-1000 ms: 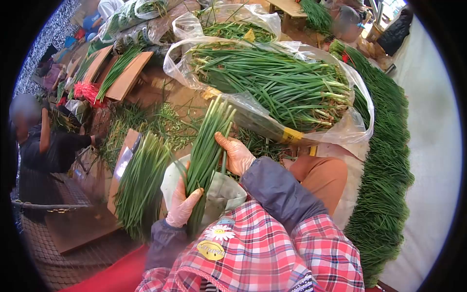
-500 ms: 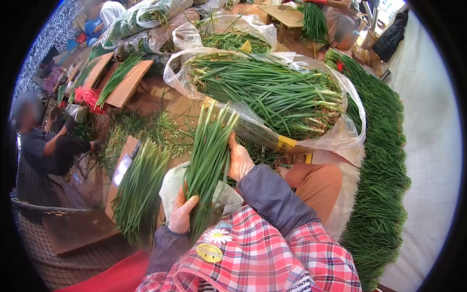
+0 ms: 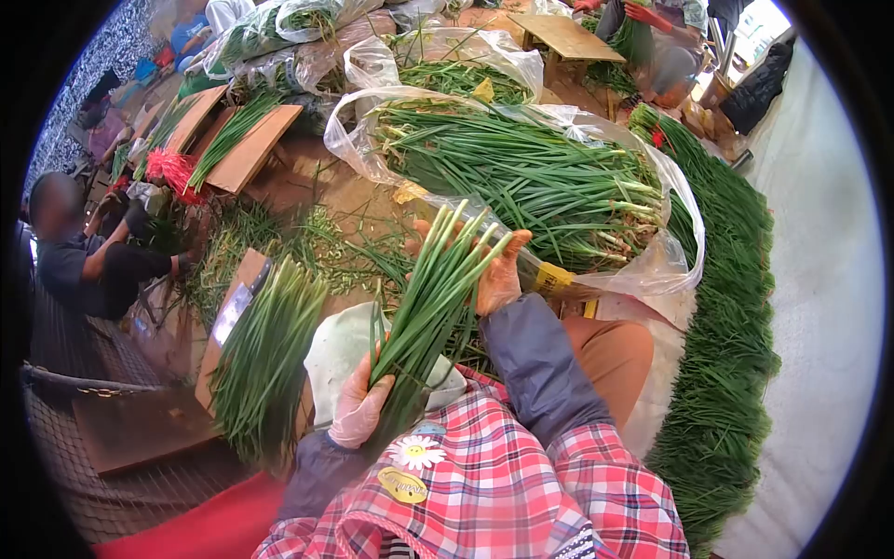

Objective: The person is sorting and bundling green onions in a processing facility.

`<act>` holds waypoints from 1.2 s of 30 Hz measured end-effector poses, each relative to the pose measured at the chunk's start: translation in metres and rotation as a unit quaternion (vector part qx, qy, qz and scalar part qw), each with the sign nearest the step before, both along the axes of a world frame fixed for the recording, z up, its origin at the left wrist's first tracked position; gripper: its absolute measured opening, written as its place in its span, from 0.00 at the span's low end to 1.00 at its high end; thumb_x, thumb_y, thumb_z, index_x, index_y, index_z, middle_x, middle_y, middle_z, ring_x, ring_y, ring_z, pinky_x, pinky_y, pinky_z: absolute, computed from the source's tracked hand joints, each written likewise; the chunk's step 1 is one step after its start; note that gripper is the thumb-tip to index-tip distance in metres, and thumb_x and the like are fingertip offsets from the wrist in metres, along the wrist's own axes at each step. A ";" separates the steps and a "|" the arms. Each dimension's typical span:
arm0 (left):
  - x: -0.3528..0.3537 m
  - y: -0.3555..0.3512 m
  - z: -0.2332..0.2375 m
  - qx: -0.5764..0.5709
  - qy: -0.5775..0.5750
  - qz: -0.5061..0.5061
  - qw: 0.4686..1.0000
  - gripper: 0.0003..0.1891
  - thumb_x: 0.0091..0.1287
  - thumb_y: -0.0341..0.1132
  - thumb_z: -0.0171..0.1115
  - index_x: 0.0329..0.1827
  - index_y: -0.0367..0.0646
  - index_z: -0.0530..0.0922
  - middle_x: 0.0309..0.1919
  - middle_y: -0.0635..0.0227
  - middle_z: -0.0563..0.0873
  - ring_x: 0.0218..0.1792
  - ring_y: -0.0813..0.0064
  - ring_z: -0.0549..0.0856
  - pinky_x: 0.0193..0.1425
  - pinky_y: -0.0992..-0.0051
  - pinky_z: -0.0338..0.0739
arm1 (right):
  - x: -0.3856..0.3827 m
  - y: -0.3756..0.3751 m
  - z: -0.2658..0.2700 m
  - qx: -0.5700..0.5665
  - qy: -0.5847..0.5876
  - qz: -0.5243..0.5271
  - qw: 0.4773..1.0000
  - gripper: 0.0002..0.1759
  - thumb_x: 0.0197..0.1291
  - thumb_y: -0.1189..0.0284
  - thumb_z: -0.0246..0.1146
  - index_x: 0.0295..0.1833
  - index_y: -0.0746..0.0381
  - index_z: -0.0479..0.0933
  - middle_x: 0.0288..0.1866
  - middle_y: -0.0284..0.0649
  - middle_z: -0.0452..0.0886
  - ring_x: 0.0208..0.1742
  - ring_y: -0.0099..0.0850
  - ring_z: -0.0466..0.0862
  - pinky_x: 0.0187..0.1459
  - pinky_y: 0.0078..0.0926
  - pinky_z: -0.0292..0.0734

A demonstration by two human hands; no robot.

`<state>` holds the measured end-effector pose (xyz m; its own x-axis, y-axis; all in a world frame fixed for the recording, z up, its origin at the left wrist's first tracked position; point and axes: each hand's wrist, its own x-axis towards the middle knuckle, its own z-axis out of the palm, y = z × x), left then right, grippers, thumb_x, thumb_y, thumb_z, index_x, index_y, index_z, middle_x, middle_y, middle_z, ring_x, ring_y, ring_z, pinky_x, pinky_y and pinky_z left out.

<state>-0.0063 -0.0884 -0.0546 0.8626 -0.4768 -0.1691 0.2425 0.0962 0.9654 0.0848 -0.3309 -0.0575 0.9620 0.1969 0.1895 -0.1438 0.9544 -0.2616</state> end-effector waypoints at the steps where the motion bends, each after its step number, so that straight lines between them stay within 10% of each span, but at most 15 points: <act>1: 0.000 -0.003 -0.001 0.001 -0.005 0.005 1.000 0.29 0.66 0.18 0.46 0.72 0.40 0.58 0.71 0.65 0.62 0.69 0.75 0.62 0.69 0.77 0.54 | -0.001 -0.003 0.002 0.000 -0.010 -0.010 1.000 0.68 0.30 0.25 0.57 0.72 0.60 0.54 0.72 0.52 0.59 0.69 0.55 0.62 0.64 0.61 0.62; 5: 0.003 -0.008 -0.008 0.044 -0.081 0.001 0.996 0.30 0.65 0.16 0.46 0.72 0.42 0.59 0.70 0.64 0.64 0.68 0.73 0.64 0.69 0.76 0.57 | -0.013 -0.009 -0.023 0.065 0.037 -0.062 0.995 0.70 0.29 0.25 0.58 0.74 0.59 0.50 0.76 0.49 0.49 0.73 0.54 0.55 0.66 0.67 0.54; 9: 0.004 -0.008 -0.004 0.144 -0.226 -0.048 0.962 0.31 0.63 0.16 0.48 0.71 0.46 0.61 0.68 0.61 0.67 0.67 0.65 0.68 0.67 0.74 0.61 | -0.015 -0.010 -0.014 -0.117 0.102 -0.080 0.985 0.47 0.47 0.44 0.67 0.68 0.59 0.61 0.62 0.45 0.72 0.61 0.45 0.73 0.59 0.56 0.71; 10: 0.004 -0.007 0.005 0.162 -0.236 -0.062 0.956 0.31 0.62 0.16 0.49 0.70 0.46 0.62 0.67 0.59 0.67 0.67 0.62 0.68 0.67 0.73 0.62 | -0.011 -0.012 -0.017 -0.010 0.106 -0.031 0.994 0.33 0.56 0.61 0.67 0.65 0.58 0.64 0.48 0.38 0.80 0.50 0.37 0.80 0.51 0.53 0.78; 14: 0.010 -0.006 0.029 0.207 -0.306 -0.094 0.925 0.32 0.60 0.17 0.53 0.69 0.46 0.64 0.67 0.53 0.66 0.68 0.55 0.66 0.67 0.71 0.63 | -0.002 -0.015 -0.018 -0.103 0.195 -0.010 0.975 0.23 0.57 0.71 0.65 0.59 0.57 0.70 0.36 0.35 0.80 0.40 0.33 0.82 0.44 0.51 0.81; 20: 0.019 -0.013 0.033 0.132 -0.345 -0.090 0.925 0.27 0.62 0.19 0.54 0.66 0.41 0.67 0.67 0.52 0.66 0.68 0.58 0.66 0.68 0.69 0.61 | -0.012 -0.014 -0.020 -0.051 0.241 -0.014 0.969 0.11 0.57 0.69 0.64 0.45 0.57 0.76 0.43 0.40 0.82 0.46 0.41 0.82 0.48 0.57 0.78; 23: 0.019 -0.010 0.021 0.067 -0.166 -0.016 0.984 0.23 0.66 0.21 0.50 0.66 0.36 0.67 0.66 0.54 0.69 0.68 0.63 0.66 0.69 0.69 0.59 | -0.012 -0.020 -0.002 -0.011 0.166 0.005 0.986 0.12 0.57 0.71 0.63 0.46 0.59 0.75 0.39 0.42 0.82 0.44 0.45 0.82 0.49 0.62 0.76; 27: 0.022 -0.018 0.021 0.016 -0.104 0.016 0.994 0.21 0.67 0.22 0.48 0.64 0.34 0.68 0.64 0.54 0.71 0.67 0.63 0.67 0.71 0.68 0.57 | -0.002 -0.046 0.065 -0.182 0.138 -0.041 0.973 0.16 0.58 0.72 0.63 0.51 0.62 0.71 0.35 0.42 0.79 0.38 0.40 0.82 0.39 0.54 0.82; 31: 0.030 -0.024 0.033 -0.040 -0.314 -0.016 0.948 0.22 0.64 0.19 0.48 0.62 0.35 0.72 0.70 0.52 0.63 0.71 0.61 0.62 0.72 0.67 0.55 | 0.002 -0.068 0.085 -0.282 0.117 0.008 0.952 0.14 0.56 0.71 0.65 0.46 0.62 0.72 0.34 0.42 0.79 0.35 0.37 0.82 0.36 0.49 0.84; 36: 0.047 -0.019 0.074 0.026 -0.288 -0.091 0.953 0.21 0.58 0.21 0.51 0.56 0.38 0.78 0.69 0.53 0.63 0.71 0.54 0.60 0.72 0.63 0.54 | -0.019 -0.063 0.041 -0.152 0.111 0.116 0.975 0.10 0.60 0.71 0.60 0.46 0.59 0.75 0.66 0.50 0.68 0.62 0.45 0.72 0.48 0.55 0.79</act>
